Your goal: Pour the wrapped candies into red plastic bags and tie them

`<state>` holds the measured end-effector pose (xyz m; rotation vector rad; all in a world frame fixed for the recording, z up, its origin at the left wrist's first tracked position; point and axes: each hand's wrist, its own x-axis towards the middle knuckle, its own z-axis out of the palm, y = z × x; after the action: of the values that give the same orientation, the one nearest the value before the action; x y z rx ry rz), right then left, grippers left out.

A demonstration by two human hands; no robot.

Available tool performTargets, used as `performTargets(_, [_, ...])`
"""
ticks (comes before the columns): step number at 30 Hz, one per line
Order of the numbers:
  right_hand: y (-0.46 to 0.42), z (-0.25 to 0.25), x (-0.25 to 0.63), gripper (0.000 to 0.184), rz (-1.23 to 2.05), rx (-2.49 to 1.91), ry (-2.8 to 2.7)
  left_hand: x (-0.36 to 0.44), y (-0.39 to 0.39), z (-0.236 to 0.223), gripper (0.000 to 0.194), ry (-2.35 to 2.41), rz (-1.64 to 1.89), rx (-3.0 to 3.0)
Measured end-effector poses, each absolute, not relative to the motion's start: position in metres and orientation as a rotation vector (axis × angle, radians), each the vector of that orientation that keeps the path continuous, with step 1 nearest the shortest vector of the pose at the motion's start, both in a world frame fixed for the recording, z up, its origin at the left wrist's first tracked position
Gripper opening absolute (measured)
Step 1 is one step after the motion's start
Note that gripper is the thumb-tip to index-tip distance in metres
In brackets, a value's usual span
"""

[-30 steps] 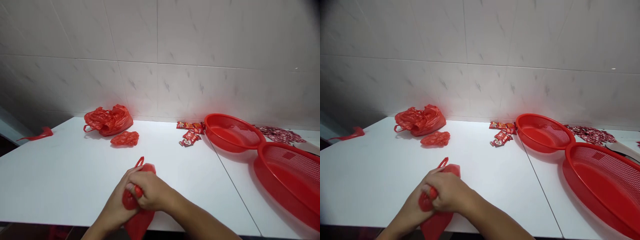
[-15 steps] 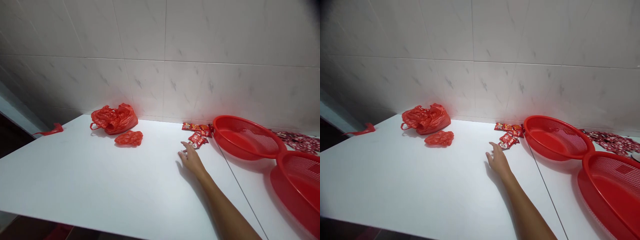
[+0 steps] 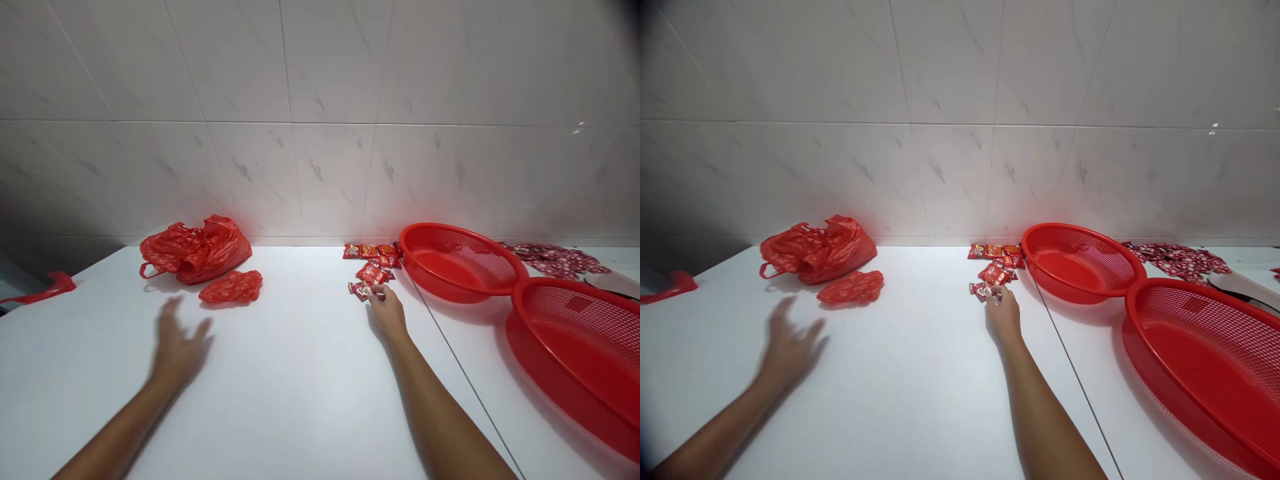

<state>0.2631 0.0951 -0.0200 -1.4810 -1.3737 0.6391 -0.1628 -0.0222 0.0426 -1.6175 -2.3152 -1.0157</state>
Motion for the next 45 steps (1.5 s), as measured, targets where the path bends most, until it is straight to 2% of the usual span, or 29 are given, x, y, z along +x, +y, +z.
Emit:
performTargets(2, [0.095,-0.02,0.265,0.034,0.646,-1.476,-1.344,-0.151,0.009,0.038,0.081,-2.38,-0.841,-1.678])
performTargets(4, [0.095,-0.019,0.266,0.034,0.641,-1.466,-1.324,-0.133,0.045,0.038,0.082,-2.44,-0.808,-1.67])
performTargets(9, [0.093,-0.013,0.26,0.033,0.618,-1.393,-1.328,-0.082,0.092,0.043,0.041,-2.551,-1.343,-1.802])
performTargets(11, [0.091,-0.009,0.254,0.034,0.627,-1.333,-1.363,-0.055,0.087,0.037,0.033,-2.53,-1.486,-1.888])
performTargets(13, [0.086,-0.007,0.246,0.041,0.687,-1.221,-1.452,-0.023,0.073,0.026,0.039,-2.502,-1.684,-1.991])
performTargets(17, [0.076,-0.008,0.23,0.076,0.979,-0.909,-1.621,0.028,0.045,0.006,0.066,-2.422,-2.171,-2.176])
performTargets(18, [0.075,-0.009,0.227,0.074,1.074,-0.857,-1.606,0.034,0.041,0.004,0.068,-2.392,-2.415,-2.162])
performTargets(21, [0.074,-0.012,0.223,0.032,1.259,-0.786,-1.489,0.031,0.041,0.006,0.06,-2.251,-3.272,-1.812])
performTargets(22, [0.074,-0.013,0.223,0.025,1.267,-0.785,-1.458,0.028,0.043,0.008,0.057,-2.214,-3.463,-1.674])
performTargets(24, [0.076,-0.012,0.225,0.03,1.231,-0.795,-1.408,0.02,0.048,0.012,0.053,-2.185,-3.598,-1.634])
performTargets(28, [0.081,-0.011,0.228,0.037,1.157,-0.821,-1.251,0.016,0.052,0.016,0.051,-2.178,-3.442,-1.72])
performTargets(33, [0.078,-0.002,0.238,0.041,0.977,-0.855,-1.192,0.013,0.052,0.01,0.03,-2.358,-3.104,-1.606])
performTargets(39, [0.04,0.018,0.207,0.083,0.358,-0.865,-1.706,0.024,0.038,0.013,0.021,-2.467,-2.706,-1.565])
performTargets(40, [0.036,0.019,0.198,0.081,0.301,-0.927,-1.727,0.027,0.034,0.015,0.022,-2.457,-2.67,-1.599])
performTargets(43, [0.036,0.018,0.187,0.049,0.316,-1.129,-1.716,0.033,0.028,0.021,0.028,-2.442,-2.581,-1.67])
performTargets(45, [0.045,0.015,0.198,0.037,0.404,-1.243,-1.666,0.029,0.03,0.022,0.028,-2.461,-2.553,-1.58])
